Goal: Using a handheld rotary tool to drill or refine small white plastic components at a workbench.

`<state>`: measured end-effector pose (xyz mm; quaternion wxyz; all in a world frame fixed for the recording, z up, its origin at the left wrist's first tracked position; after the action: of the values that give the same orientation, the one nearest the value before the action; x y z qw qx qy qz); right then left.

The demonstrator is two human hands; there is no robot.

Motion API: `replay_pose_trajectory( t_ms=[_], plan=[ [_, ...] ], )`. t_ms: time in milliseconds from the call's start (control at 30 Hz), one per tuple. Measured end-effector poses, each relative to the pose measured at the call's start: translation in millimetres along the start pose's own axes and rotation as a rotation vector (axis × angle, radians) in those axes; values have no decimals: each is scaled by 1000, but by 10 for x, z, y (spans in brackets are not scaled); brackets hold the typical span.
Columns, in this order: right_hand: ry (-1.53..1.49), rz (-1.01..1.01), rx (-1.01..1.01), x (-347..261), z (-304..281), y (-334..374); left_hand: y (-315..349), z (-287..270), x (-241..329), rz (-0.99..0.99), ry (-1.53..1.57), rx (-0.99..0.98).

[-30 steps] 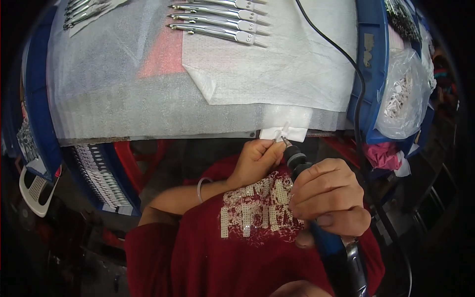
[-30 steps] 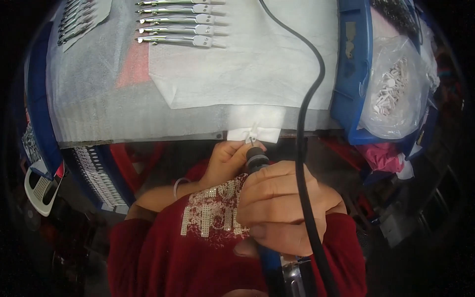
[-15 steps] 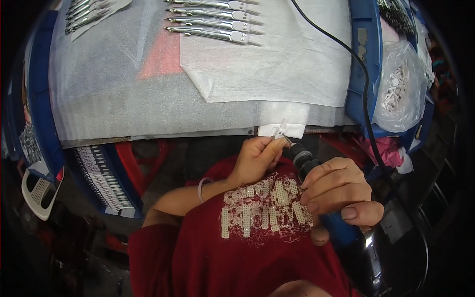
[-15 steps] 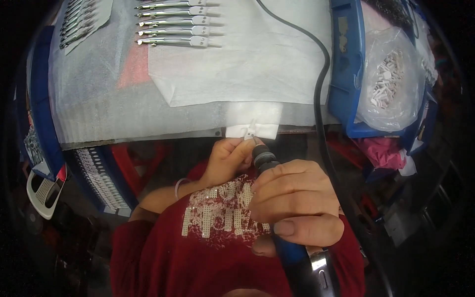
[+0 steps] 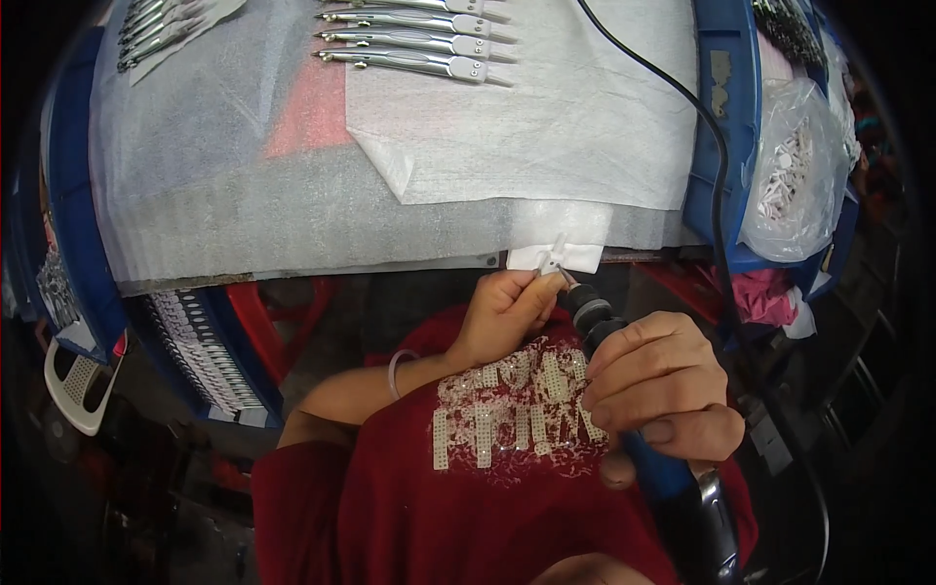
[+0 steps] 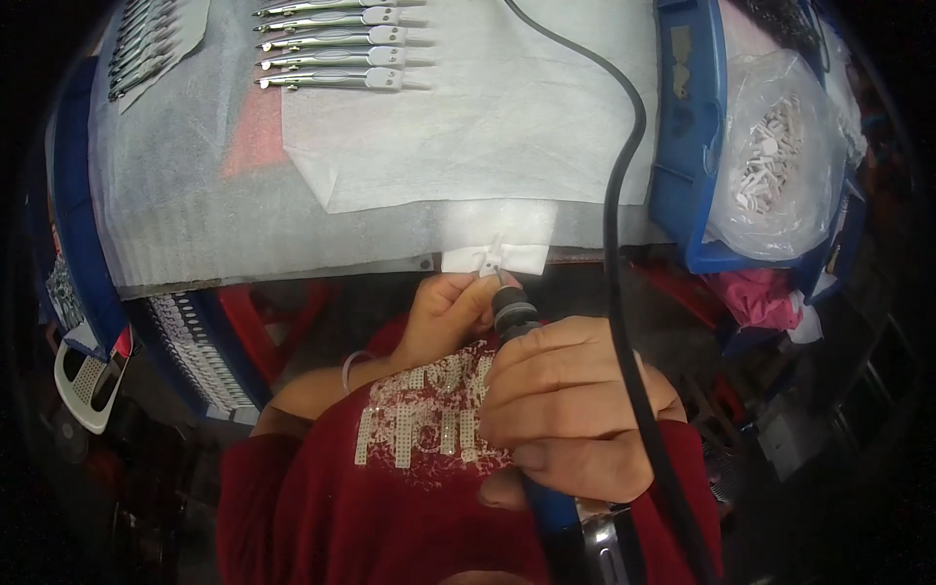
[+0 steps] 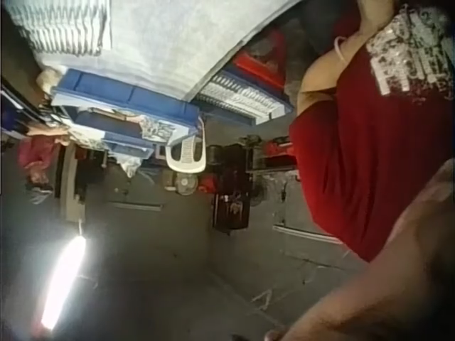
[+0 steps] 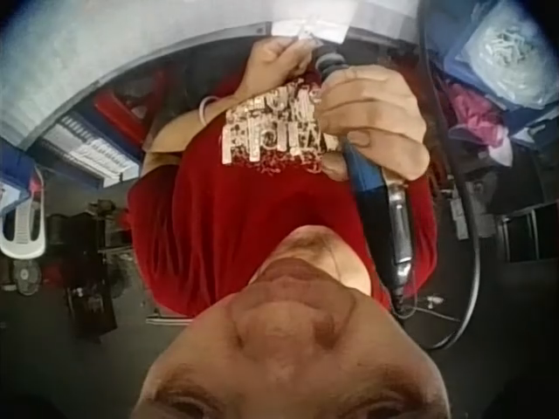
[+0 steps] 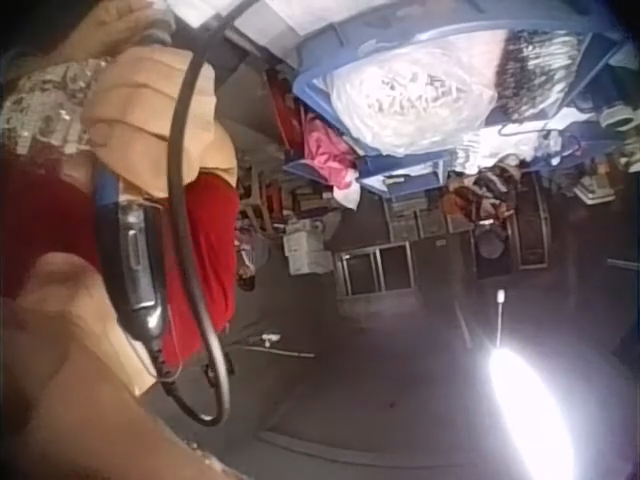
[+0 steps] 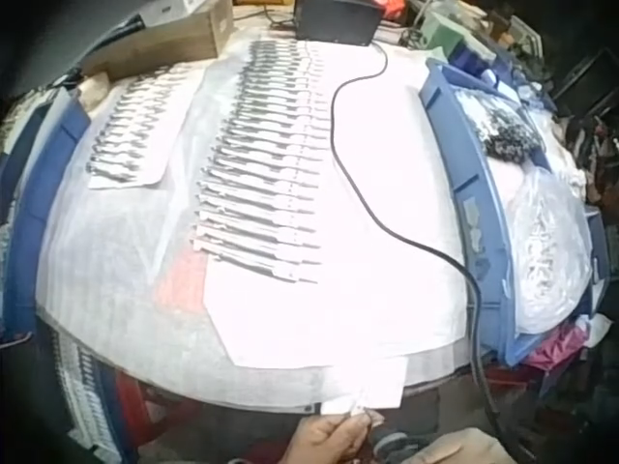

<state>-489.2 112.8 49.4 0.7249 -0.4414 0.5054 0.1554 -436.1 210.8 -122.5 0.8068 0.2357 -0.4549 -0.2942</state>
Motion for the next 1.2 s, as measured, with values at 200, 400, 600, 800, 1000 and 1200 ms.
replay_pose_trajectory(
  t_ms=[200, 400, 600, 800, 1000, 1200],
  plan=[
    [-25, 6, 3, 30, 4, -28, 13, 3, 27, 20, -33, 19],
    [-43, -25, -7, 94, -17, -26, -30, -32, -43, 51, -56, 31],
    [-61, -46, -53, 74, 10, -9, -19, -25, 18, 26, -15, 55],
    [22, 6, -4, -16, 16, 2, -30, -9, 40, 6, 21, 26],
    [-76, -41, 70, 24, 49, -4, -50, -47, -63, 9, 5, 32],
    [-56, -23, -30, 96, 25, -42, -53, -46, -3, 4, 28, 37]
  ],
)
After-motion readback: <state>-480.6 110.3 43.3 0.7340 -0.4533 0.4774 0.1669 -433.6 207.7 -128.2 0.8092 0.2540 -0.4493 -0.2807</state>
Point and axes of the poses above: each hand's wrist, its own y-axis away from the middle knuckle, its own z-axis out of the palm, x = y × z, the point moved 6 cm from there along -y, towards the middle knuckle, and after that the axes turned 15 degrees about -y, right-handed, at the moved point
